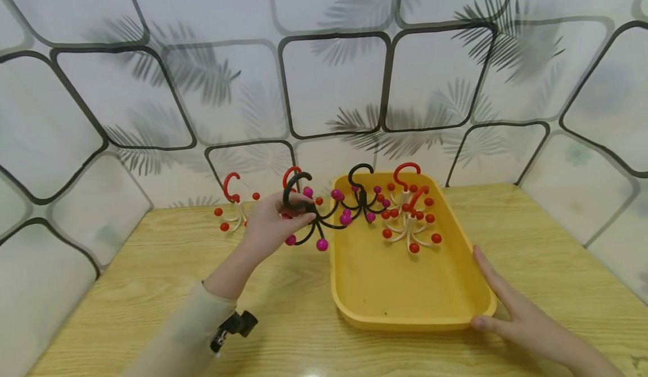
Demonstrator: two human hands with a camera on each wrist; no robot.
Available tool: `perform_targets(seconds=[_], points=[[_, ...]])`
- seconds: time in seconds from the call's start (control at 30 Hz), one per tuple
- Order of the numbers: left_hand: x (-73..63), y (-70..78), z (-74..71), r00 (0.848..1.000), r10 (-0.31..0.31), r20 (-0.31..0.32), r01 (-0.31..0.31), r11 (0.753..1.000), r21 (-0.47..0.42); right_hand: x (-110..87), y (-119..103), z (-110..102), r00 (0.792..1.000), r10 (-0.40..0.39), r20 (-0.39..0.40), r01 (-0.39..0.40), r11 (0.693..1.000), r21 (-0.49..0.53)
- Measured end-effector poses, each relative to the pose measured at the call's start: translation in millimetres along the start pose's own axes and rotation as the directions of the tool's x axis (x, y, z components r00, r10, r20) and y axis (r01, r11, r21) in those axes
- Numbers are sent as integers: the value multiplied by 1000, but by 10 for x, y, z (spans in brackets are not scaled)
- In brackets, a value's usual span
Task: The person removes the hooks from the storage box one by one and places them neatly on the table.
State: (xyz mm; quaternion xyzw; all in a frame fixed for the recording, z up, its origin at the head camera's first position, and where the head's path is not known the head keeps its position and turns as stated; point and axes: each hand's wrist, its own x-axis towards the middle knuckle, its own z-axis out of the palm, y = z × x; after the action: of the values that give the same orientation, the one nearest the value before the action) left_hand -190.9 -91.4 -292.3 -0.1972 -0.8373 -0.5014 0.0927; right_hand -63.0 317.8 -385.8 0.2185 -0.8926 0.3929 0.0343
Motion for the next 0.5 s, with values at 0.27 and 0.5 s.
perform_targets(seconds=[0.27,0.5], points=[[-194,-261,-496,996,-25,-85,36,990,134,-3,11,4,1000,-5,-7,5,1000,-8],[-328,-432,-738,993,-51,-110,74,973,216,2,11,10,1000,-27,-14,26,1000,-12]])
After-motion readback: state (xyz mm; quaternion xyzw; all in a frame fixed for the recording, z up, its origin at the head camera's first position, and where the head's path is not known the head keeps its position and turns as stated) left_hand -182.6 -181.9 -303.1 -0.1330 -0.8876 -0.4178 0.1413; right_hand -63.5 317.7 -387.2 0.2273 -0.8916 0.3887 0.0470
